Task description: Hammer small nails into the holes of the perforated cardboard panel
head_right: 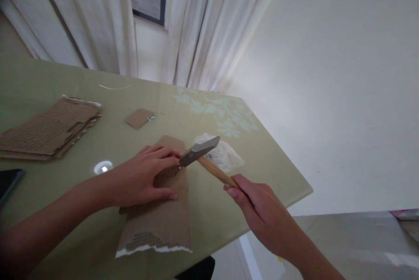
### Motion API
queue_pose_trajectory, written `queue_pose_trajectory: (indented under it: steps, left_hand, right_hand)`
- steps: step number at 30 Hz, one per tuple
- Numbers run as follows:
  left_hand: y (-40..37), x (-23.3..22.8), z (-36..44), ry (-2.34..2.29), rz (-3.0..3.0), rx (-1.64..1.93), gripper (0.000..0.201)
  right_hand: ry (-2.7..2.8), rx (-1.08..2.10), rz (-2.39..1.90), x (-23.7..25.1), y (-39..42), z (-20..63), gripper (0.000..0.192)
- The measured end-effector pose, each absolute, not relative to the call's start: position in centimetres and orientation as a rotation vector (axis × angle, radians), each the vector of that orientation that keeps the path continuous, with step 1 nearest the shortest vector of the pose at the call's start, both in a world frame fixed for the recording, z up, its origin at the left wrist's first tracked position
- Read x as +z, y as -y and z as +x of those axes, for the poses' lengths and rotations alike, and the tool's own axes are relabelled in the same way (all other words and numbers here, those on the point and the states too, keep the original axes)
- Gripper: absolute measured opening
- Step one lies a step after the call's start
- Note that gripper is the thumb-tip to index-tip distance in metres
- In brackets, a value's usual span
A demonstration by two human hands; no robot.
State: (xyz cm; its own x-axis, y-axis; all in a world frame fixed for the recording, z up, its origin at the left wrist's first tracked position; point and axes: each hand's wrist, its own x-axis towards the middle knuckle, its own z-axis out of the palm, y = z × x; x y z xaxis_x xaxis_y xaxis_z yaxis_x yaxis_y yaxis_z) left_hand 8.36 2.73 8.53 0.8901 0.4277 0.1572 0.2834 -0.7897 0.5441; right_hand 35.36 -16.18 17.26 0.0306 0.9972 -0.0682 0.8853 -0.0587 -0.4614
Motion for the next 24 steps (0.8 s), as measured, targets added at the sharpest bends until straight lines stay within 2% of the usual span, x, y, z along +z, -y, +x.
queue_pose_trajectory:
  steps: [2,5,11,17,24]
  left_hand:
    - [-2.7,8.4,8.2,-0.546,2.546,0.345,0.071]
    - [-2.5,8.1,8.4,-0.596,2.572,0.357,0.080]
    - [-2.4,7.9,8.7,-0.627,2.559,0.342,0.079]
    - [-2.4,7.9,8.7,-0.616,2.538,0.344,0.079]
    - [-2.5,7.9,8.7,-0.625,2.530,0.347,0.081]
  right_hand:
    - [1.952,0.561,-2.029,17.1,16.2,35.4,0.046]
    - [1.967,0.546,-2.004,16.9,16.1,35.1,0.044]
    - [1.944,0.426,-1.974,16.4,15.8,35.0,0.044]
    - [2.001,0.569,-2.030,16.1,15.6,35.4,0.044]
    - [1.956,0.566,-2.046,16.2,15.5,35.7,0.049]
